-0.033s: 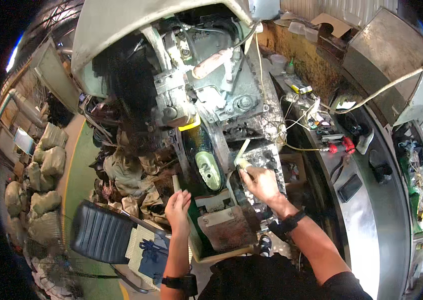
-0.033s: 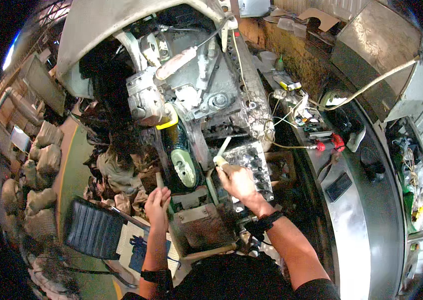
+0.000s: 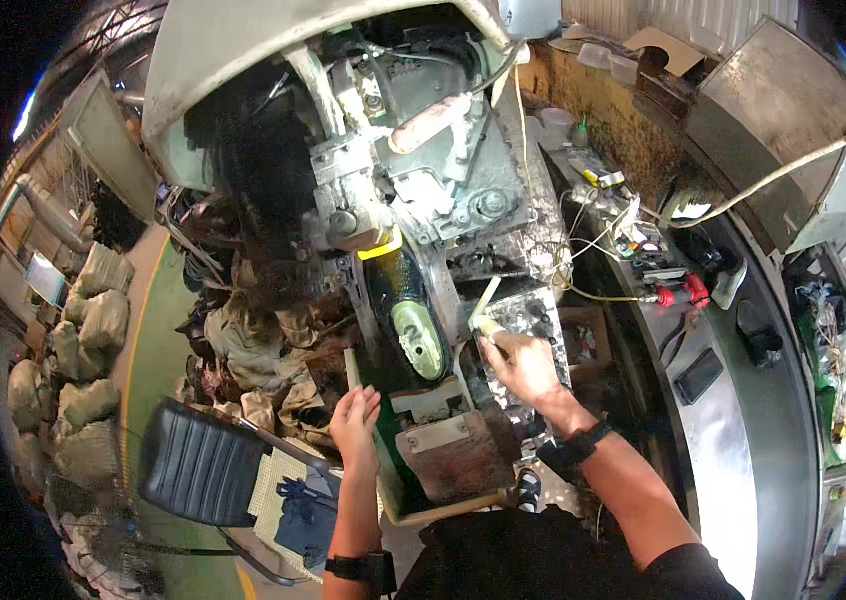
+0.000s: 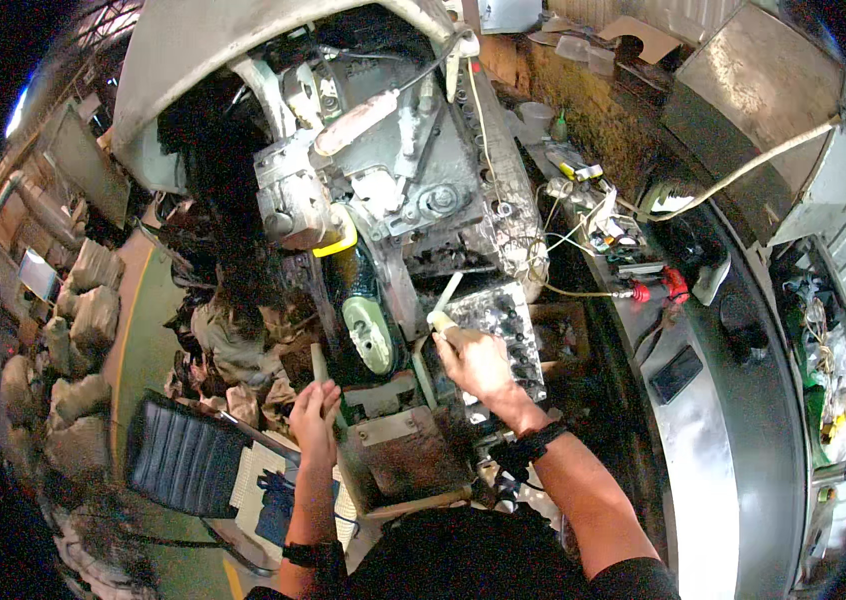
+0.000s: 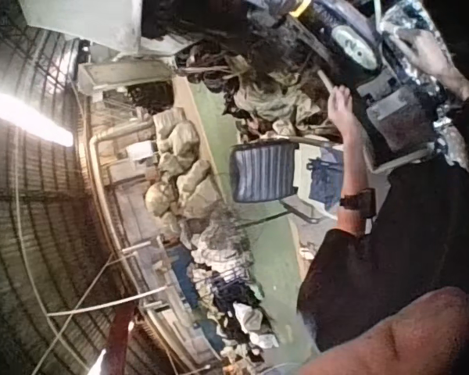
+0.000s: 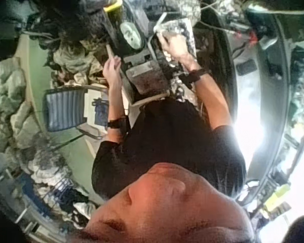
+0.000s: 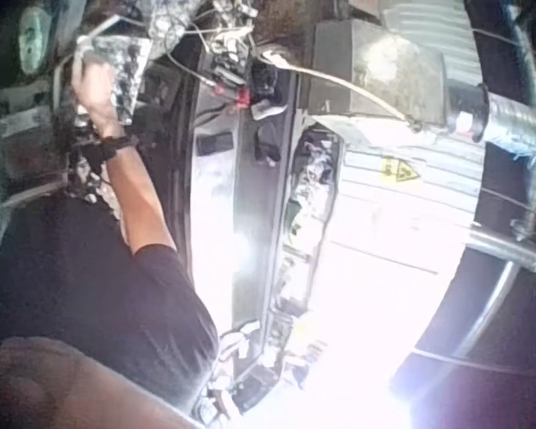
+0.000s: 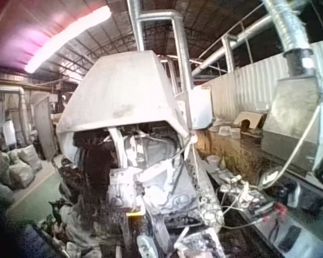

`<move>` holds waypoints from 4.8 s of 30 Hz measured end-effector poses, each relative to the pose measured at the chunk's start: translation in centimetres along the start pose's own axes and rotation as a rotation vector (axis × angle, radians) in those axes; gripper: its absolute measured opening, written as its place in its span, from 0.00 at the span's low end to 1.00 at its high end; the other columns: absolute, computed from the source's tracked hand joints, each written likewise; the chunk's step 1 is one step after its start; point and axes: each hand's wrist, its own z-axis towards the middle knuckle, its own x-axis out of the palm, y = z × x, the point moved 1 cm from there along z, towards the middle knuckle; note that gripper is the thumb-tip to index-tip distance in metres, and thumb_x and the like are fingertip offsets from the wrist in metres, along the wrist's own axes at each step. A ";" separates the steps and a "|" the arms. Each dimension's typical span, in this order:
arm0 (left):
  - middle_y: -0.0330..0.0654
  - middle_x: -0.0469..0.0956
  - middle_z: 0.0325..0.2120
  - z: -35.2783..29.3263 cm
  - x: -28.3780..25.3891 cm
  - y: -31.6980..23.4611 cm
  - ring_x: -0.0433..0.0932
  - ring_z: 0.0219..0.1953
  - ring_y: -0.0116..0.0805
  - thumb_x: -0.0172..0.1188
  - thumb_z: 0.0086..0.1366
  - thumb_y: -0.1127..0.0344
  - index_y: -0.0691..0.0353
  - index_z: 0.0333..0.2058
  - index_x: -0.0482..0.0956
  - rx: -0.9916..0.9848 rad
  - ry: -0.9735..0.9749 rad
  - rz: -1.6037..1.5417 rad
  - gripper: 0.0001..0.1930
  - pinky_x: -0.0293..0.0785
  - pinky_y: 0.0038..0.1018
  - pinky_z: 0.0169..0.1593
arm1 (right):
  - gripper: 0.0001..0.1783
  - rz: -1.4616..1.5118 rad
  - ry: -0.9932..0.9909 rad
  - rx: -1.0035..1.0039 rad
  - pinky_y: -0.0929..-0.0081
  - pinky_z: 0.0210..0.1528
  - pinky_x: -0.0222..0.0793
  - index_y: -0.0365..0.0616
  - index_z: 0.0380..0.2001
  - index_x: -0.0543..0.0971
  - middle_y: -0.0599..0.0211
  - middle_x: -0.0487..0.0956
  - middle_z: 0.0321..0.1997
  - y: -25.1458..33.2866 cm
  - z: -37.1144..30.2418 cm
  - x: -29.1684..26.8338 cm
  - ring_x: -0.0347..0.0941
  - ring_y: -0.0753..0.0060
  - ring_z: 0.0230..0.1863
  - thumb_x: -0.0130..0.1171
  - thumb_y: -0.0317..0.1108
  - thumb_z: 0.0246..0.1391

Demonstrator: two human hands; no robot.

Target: Manually assemble and check shoe components using industrial machines and conveyor belt.

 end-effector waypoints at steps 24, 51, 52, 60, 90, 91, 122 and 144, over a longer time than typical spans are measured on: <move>0.53 0.79 0.46 8.6 -0.7 -1.4 0.80 0.49 0.42 0.57 0.70 0.66 0.69 0.50 0.73 -0.085 0.181 -0.233 0.15 0.76 0.34 0.56 | 0.60 -0.038 0.278 0.106 0.58 0.75 0.45 0.24 0.69 0.45 0.32 0.49 0.72 11.5 4.2 5.0 0.45 0.37 0.74 0.73 0.41 0.46; 0.53 0.77 0.48 -6.3 8.3 -8.0 0.77 0.50 0.47 0.49 0.63 0.42 0.69 0.55 0.69 -0.156 0.843 -0.523 0.35 0.73 0.39 0.55 | 0.40 1.151 0.159 0.785 0.58 0.64 0.66 0.46 0.71 0.50 0.52 0.69 0.64 10.1 -5.7 -7.5 0.69 0.60 0.63 0.44 0.59 0.67; 0.52 0.77 0.47 -7.4 8.7 -7.7 0.77 0.49 0.45 0.49 0.63 0.43 0.70 0.54 0.70 -0.190 0.840 -0.481 0.34 0.73 0.37 0.54 | 0.37 1.160 0.105 0.661 0.63 0.56 0.72 0.46 0.71 0.51 0.54 0.75 0.58 12.1 -2.7 -8.7 0.71 0.64 0.59 0.43 0.56 0.69; 0.47 0.77 0.46 -14.3 12.4 -7.0 0.78 0.46 0.38 0.52 0.66 0.52 0.68 0.53 0.72 -0.046 0.785 -0.312 0.26 0.74 0.33 0.50 | 0.09 -0.119 -0.047 0.377 0.60 0.30 0.73 0.40 0.44 0.70 0.48 0.74 0.20 15.2 -2.1 -13.7 0.81 0.62 0.28 0.54 0.33 0.66; 0.51 0.67 0.58 -28.5 25.3 0.5 0.68 0.59 0.42 0.33 0.77 0.48 0.69 0.62 0.62 0.253 1.052 0.002 0.30 0.64 0.36 0.61 | 0.37 0.772 -0.496 0.658 0.83 0.38 0.69 0.36 0.66 0.64 0.65 0.82 0.38 7.6 -16.1 -28.5 0.73 0.85 0.38 0.65 0.41 0.59; 0.51 0.68 0.56 -29.5 26.3 1.3 0.69 0.57 0.41 0.33 0.77 0.50 0.70 0.60 0.64 0.360 1.031 0.061 0.28 0.65 0.35 0.60 | 0.37 0.706 -0.599 0.603 0.82 0.37 0.70 0.33 0.65 0.64 0.65 0.82 0.36 7.1 -17.2 -29.1 0.74 0.85 0.37 0.66 0.39 0.58; 0.50 0.81 0.44 -24.2 36.0 22.6 0.81 0.46 0.36 0.60 0.69 0.63 0.65 0.54 0.75 0.244 1.442 1.067 0.18 0.77 0.30 0.50 | 0.30 -0.214 -1.515 1.038 0.80 0.27 0.70 0.42 0.62 0.71 0.73 0.78 0.27 -26.2 -65.2 -51.4 0.71 0.84 0.25 0.61 0.22 0.55; 0.51 0.67 0.62 -13.6 55.0 28.3 0.66 0.60 0.56 0.55 0.61 0.73 0.65 0.53 0.75 1.247 1.334 1.214 0.20 0.65 0.45 0.63 | 0.37 1.186 -1.420 0.899 0.51 0.58 0.56 0.71 0.72 0.50 0.73 0.70 0.62 -42.8 -36.2 -43.4 0.66 0.69 0.56 0.54 0.46 0.66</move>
